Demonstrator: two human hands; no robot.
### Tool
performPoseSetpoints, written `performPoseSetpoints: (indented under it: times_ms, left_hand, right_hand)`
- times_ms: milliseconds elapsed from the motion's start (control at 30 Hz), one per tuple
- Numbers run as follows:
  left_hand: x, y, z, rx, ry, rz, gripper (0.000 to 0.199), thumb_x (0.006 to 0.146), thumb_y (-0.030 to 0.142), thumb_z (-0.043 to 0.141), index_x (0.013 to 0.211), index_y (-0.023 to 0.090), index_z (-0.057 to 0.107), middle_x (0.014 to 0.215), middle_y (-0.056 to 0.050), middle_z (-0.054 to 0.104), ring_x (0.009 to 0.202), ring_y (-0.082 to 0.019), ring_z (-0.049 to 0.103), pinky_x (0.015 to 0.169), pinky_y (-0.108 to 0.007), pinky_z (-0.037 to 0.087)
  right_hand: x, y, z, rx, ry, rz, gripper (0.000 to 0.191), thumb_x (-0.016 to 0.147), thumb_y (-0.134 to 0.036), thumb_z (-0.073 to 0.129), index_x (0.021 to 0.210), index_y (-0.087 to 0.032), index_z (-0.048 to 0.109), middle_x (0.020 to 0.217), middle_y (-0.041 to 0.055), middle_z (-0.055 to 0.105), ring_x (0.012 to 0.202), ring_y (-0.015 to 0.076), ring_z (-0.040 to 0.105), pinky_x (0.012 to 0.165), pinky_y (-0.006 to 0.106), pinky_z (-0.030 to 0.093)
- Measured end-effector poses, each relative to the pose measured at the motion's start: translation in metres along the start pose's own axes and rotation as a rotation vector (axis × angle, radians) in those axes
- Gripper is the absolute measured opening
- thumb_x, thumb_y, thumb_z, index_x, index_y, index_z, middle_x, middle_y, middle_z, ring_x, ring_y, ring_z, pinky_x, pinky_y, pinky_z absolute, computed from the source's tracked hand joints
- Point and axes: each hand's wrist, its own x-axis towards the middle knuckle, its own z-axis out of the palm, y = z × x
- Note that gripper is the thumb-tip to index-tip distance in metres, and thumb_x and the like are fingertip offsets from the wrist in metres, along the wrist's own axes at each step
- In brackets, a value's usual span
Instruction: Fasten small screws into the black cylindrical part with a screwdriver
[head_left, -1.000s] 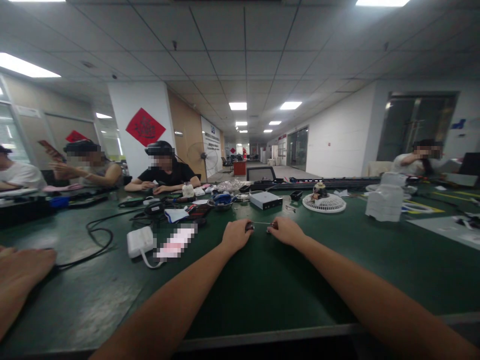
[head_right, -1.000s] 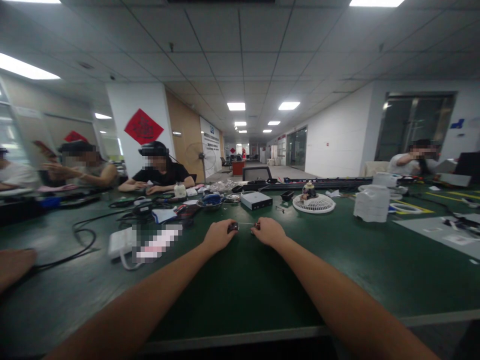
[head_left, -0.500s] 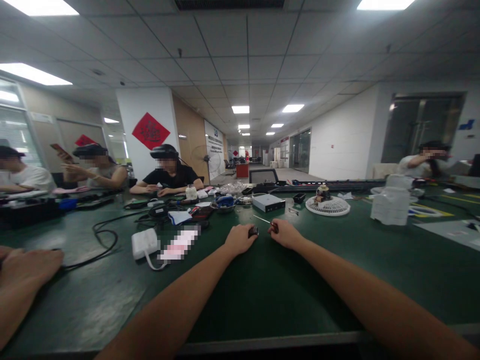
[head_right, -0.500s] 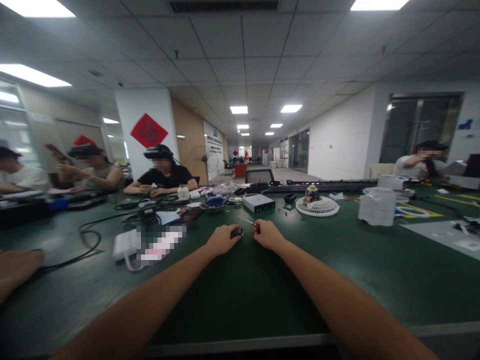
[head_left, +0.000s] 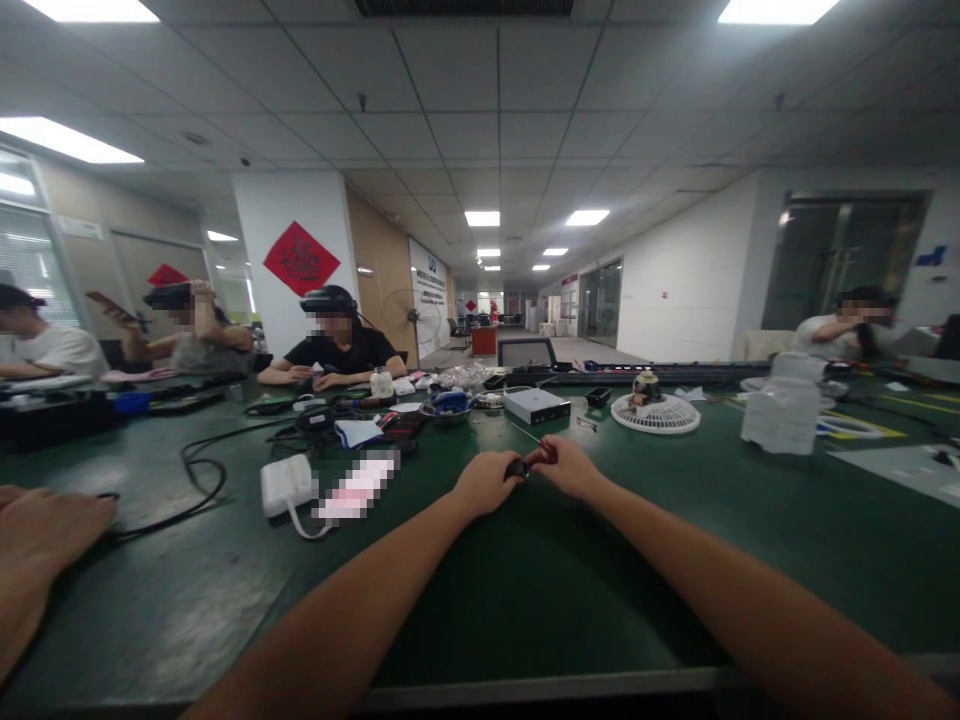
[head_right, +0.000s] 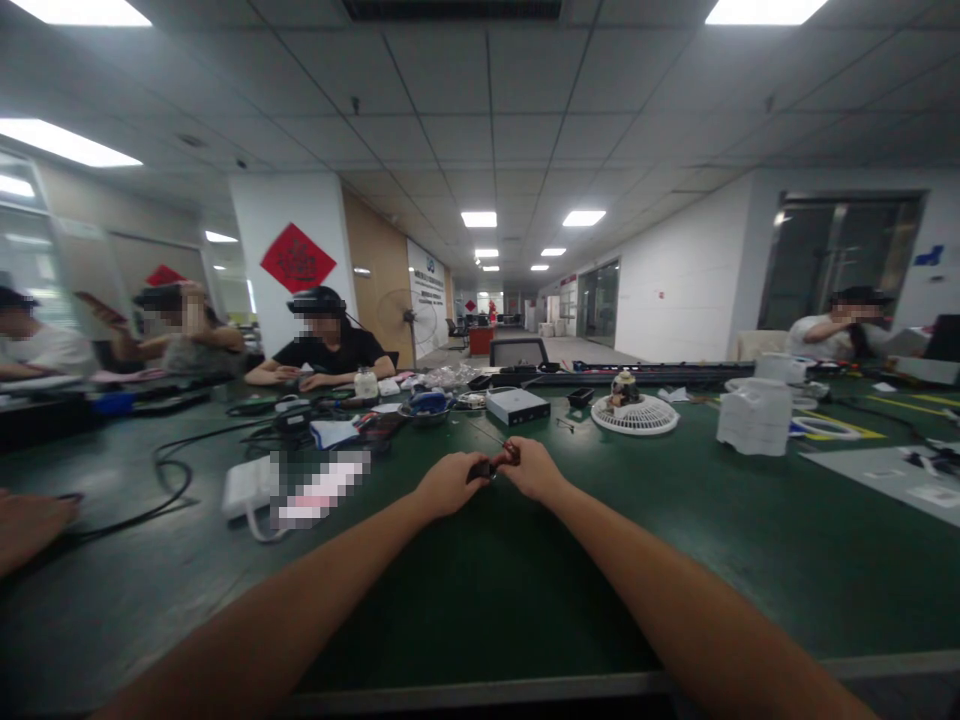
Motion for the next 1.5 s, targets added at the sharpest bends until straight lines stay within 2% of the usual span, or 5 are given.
performPoseSetpoints:
  times_ms: [267, 433, 800, 1267, 1500]
  left_hand:
    - [0.0, 0.007, -0.001, -0.007, 0.073, 0.106, 0.032, 0.094, 0.039, 0.056, 0.118, 0.02, 0.064, 0.107, -0.01, 0.071, 0.099, -0.026, 0.064, 0.089, -0.035, 0.047]
    - [-0.001, 0.004, -0.003, -0.047, 0.086, 0.179, 0.032, 0.093, 0.034, 0.06, 0.121, 0.022, 0.064, 0.111, -0.008, 0.071, 0.103, -0.025, 0.063, 0.094, -0.036, 0.046]
    - [-0.001, 0.005, -0.004, -0.023, 0.143, 0.127, 0.029, 0.09, 0.039, 0.064, 0.114, 0.023, 0.064, 0.103, -0.007, 0.072, 0.095, -0.025, 0.064, 0.085, -0.035, 0.046]
    - [-0.003, 0.004, -0.006, -0.007, 0.057, 0.235, 0.027, 0.087, 0.032, 0.068, 0.113, 0.023, 0.066, 0.107, -0.005, 0.073, 0.101, -0.024, 0.065, 0.093, -0.035, 0.046]
    - [-0.003, 0.003, -0.006, -0.01, 0.079, 0.182, 0.033, 0.09, 0.041, 0.065, 0.117, 0.022, 0.064, 0.107, -0.007, 0.072, 0.1, -0.026, 0.065, 0.09, -0.037, 0.047]
  right_hand:
    - [0.001, 0.001, -0.003, -0.134, 0.163, -0.018, 0.015, 0.069, -0.018, 0.075, 0.075, -0.018, 0.062, 0.07, -0.0023, 0.066, 0.067, 0.0147, 0.059, 0.062, 0.025, 0.042]
    - [0.0, 0.001, -0.007, -0.089, 0.124, 0.022, 0.02, 0.064, -0.021, 0.08, 0.075, -0.018, 0.063, 0.073, -0.0009, 0.07, 0.067, 0.0163, 0.062, 0.062, 0.026, 0.043]
    - [-0.003, -0.007, -0.008, -0.111, 0.211, 0.011, 0.025, 0.067, -0.026, 0.079, 0.065, -0.02, 0.055, 0.068, -0.0016, 0.069, 0.064, 0.0153, 0.06, 0.058, 0.025, 0.039]
    - [-0.005, -0.013, -0.01, -0.234, 0.063, 0.011, 0.024, 0.065, -0.024, 0.082, 0.071, -0.019, 0.06, 0.072, -0.0012, 0.068, 0.067, 0.0153, 0.059, 0.061, 0.025, 0.038]
    - [-0.008, -0.013, -0.011, -0.233, 0.109, -0.005, 0.023, 0.07, -0.026, 0.079, 0.08, -0.02, 0.059, 0.074, -0.0021, 0.068, 0.068, 0.0152, 0.061, 0.061, 0.025, 0.04]
